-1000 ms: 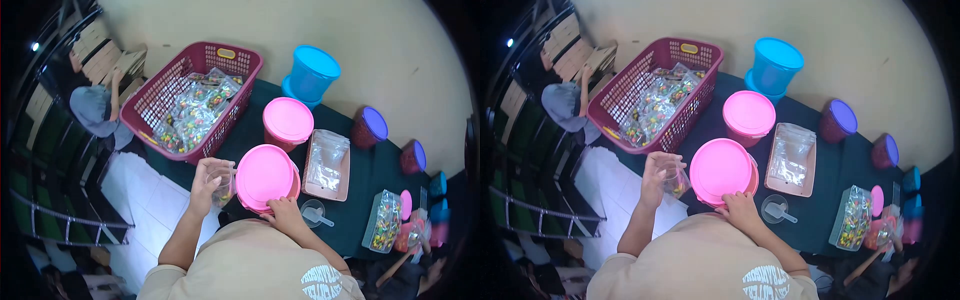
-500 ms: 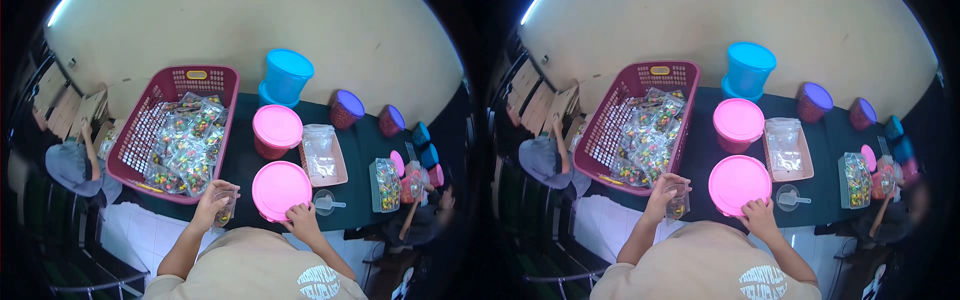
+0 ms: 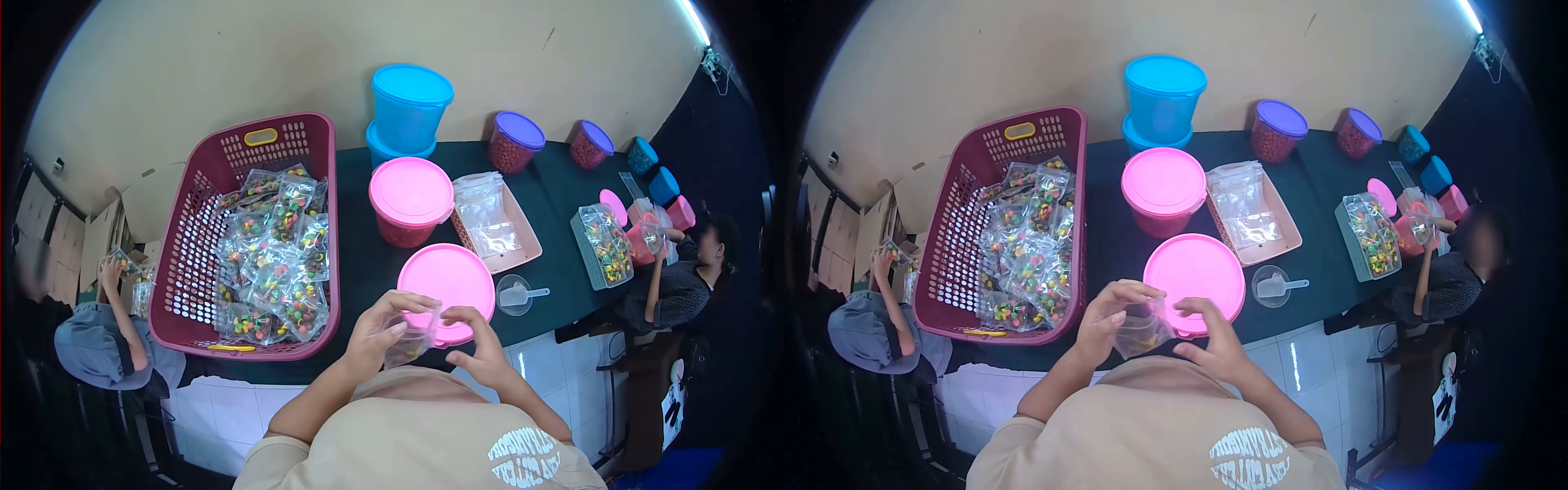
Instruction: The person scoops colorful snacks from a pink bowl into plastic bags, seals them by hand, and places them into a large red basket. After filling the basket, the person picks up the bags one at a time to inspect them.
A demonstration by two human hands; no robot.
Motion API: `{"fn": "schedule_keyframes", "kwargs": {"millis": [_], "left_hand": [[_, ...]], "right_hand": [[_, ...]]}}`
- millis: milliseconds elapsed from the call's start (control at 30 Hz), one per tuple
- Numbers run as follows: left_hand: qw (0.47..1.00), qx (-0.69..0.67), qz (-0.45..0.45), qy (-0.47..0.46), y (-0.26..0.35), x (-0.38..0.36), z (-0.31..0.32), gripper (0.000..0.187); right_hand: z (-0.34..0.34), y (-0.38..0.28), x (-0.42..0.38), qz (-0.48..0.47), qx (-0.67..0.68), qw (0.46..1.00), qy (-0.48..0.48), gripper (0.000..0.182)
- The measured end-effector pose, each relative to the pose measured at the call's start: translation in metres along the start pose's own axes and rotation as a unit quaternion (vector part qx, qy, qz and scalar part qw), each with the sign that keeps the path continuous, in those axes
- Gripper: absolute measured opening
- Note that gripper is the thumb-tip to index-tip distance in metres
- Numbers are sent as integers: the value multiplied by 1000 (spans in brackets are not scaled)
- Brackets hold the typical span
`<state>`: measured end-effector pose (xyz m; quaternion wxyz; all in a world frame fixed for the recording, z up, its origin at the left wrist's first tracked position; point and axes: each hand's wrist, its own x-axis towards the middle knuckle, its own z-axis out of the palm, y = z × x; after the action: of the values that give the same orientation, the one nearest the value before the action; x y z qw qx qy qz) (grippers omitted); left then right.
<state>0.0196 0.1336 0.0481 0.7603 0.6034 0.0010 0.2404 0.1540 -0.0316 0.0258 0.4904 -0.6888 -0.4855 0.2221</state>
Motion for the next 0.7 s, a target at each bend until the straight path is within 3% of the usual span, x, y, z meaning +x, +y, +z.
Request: {"fn": "schedule_keyframes", "kwargs": {"millis": [67,133,200,233,333,433,567,633,700], "left_hand": [[997,60,29,-24,2,7,5,40],[983,180,43,-12,-1,8,10,55],[986,161,35,15,-7,7,11,57],[983,179,39,28,-12,5,9,53],[978,184,60,72,-23,1,20,40],[962,229,88,119,-29,2,40,15],[954,226,73,185,-31,12,72,11],[955,158,59,243,-34,17,89,10],[951,174,76,243,-44,21,101,10]], "right_hand": [[7,-12,8,-1,249,968,-29,57],[2,-18,16,26,311,948,-56,47],[-2,-16,22,60,383,920,-62,35],[-3,-15,22,37,364,930,-21,23],[-16,-8,22,9,332,942,39,18],[-33,-2,27,11,369,929,18,18],[-54,9,27,-18,371,928,-10,16],[-64,21,22,-25,373,927,-22,14],[-75,28,18,-28,376,926,-32,8]]}}
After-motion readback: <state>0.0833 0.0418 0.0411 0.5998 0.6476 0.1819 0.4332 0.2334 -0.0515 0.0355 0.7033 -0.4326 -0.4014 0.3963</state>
